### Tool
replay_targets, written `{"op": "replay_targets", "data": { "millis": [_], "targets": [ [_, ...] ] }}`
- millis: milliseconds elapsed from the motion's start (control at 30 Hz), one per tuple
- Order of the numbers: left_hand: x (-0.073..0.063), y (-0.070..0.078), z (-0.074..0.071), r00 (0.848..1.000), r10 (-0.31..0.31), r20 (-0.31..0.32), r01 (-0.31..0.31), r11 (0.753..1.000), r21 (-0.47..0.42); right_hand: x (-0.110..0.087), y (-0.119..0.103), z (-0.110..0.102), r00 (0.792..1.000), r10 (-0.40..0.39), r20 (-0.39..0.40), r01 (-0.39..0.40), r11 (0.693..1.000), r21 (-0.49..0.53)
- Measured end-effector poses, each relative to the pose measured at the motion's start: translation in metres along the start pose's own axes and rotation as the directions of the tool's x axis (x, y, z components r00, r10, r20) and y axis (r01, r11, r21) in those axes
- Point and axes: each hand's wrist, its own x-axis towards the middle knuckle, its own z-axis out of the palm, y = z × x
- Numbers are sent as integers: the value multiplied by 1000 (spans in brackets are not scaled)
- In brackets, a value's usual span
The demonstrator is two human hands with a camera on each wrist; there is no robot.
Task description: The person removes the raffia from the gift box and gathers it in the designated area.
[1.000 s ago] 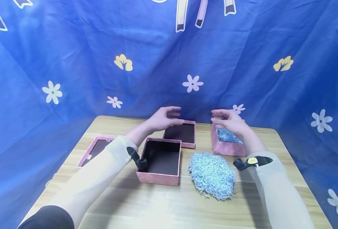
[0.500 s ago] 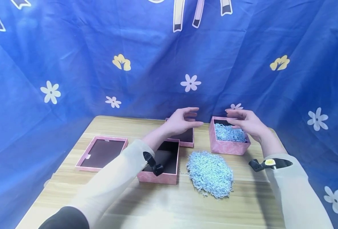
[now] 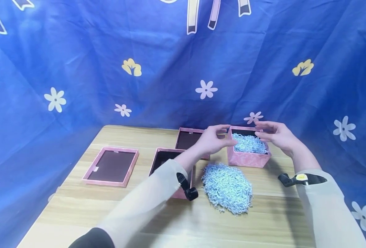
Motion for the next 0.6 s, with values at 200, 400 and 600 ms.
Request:
{"op": "replay_targets", "data": {
  "millis": [200, 400, 600],
  "targets": [
    [0, -2, 26, 993, -88, -74, 89, 996, 10, -2, 7, -3, 1000, 5, 10, -4, 999, -50],
    [0, -10, 56, 980, -140, -142, 145, 989, 22, -2, 19, -7, 999, -19, 39, 20, 999, -29],
    [2, -19, 70, 974, -128, -186, 137, 990, 39, 2, 25, -3, 997, -66, 45, 65, 997, 32]
  ]
}}
